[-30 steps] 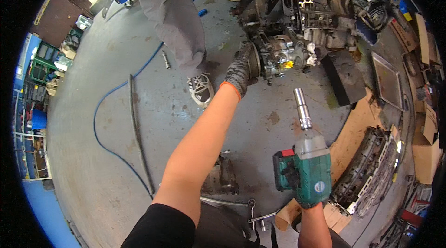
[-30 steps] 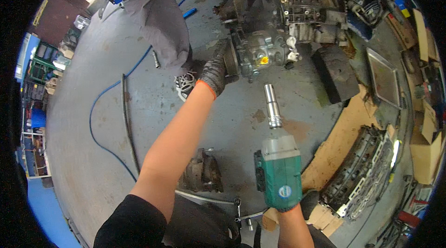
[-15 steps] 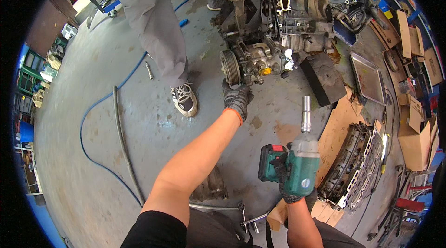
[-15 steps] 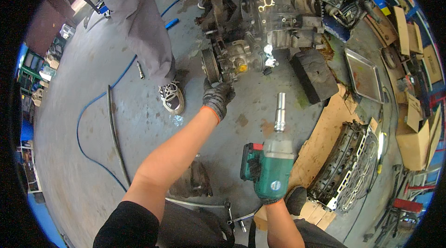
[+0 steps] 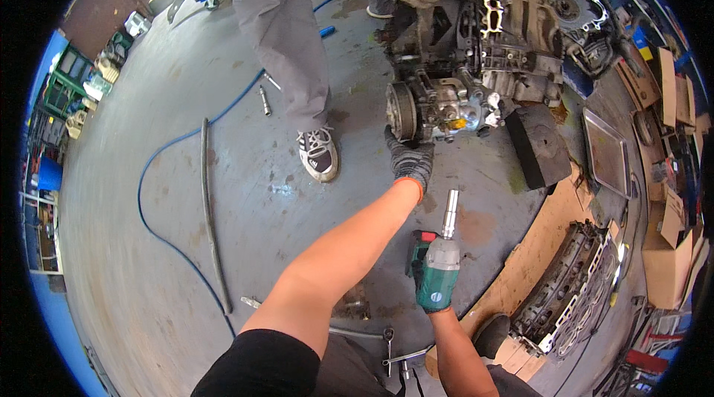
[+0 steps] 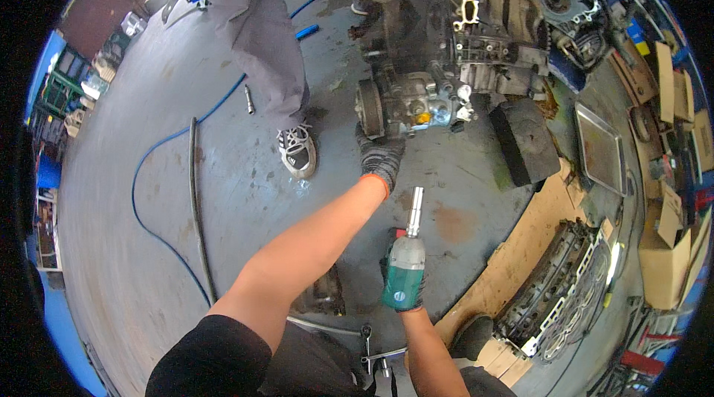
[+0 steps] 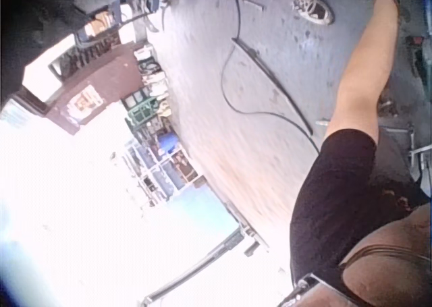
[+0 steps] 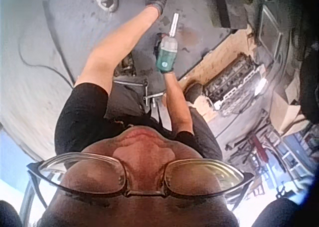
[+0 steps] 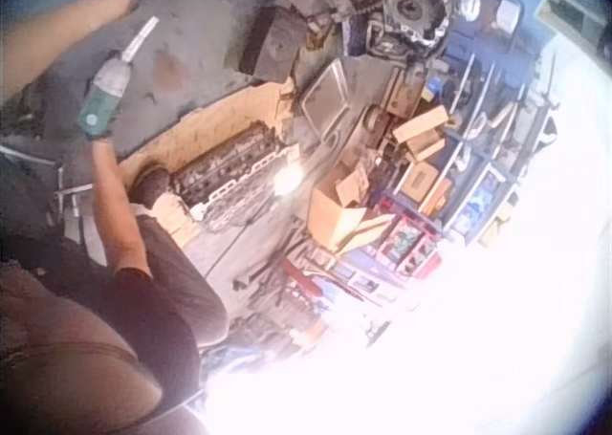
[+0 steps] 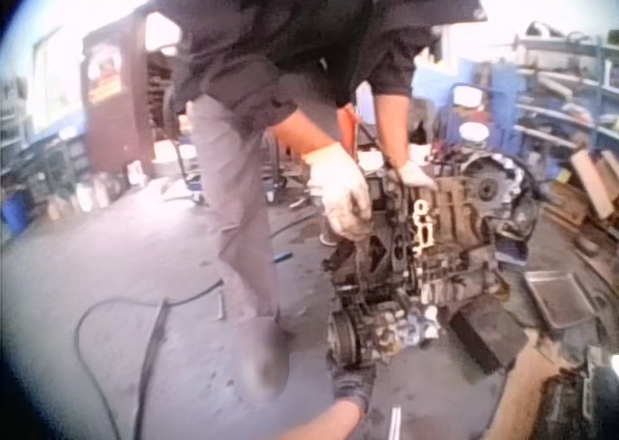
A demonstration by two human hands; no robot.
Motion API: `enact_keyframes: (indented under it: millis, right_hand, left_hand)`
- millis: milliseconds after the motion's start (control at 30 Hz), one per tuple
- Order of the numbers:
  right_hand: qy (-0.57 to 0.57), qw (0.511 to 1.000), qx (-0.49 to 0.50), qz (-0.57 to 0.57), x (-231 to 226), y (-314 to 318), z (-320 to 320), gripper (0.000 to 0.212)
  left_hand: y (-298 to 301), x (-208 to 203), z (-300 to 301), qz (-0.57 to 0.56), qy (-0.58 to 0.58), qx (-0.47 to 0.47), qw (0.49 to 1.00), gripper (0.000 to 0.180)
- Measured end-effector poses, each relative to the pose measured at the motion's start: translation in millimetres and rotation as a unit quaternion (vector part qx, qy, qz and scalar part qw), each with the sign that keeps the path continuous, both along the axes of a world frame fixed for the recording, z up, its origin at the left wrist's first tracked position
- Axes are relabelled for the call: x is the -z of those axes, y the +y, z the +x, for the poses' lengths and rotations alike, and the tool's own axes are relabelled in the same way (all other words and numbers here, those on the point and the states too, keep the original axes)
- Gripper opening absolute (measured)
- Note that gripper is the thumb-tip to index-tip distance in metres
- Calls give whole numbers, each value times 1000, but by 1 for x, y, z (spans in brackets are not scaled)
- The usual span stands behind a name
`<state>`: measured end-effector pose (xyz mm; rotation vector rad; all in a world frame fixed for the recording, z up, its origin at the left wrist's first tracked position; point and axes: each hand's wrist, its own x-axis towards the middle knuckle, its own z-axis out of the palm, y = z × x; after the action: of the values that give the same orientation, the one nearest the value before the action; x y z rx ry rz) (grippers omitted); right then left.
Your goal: The person uses a cordless impact wrench to remove bolts from an engine block and detaches a component. They place the removed part on a shelf and continue working on the engine with a coworker.
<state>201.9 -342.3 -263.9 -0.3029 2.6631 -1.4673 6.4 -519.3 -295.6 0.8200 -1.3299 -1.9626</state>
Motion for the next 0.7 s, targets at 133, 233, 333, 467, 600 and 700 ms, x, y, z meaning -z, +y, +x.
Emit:
enact_keyframes:
  millis: [133,233,333,467,600,700]
  right_hand:
    - [163,972,-125,111,-27,-4,-10,6]
    - [115,980,-154,55,-41,3,-19,8]
    - [199,960,-174,93,-38,6,-33,14]
    - [6,987,-155,33,-25,-2,-54,33]
    - [205,949,-200,132,-25,-1,-72,23]
    - [213,911,-249,249,-18,3,-76,30]
  left_hand:
    - [-4,0,-1,210,128,29,969,69]
    - [-25,0,7,-354,-59,110,927,63]
    - [-41,-15,29,228,65,174,956,55]
    - [-66,-59,49,220,38,222,949,70]
    - [-89,-83,25,81,-18,233,969,104]
    - [-98,-79,-9,136,98,262,950,112]
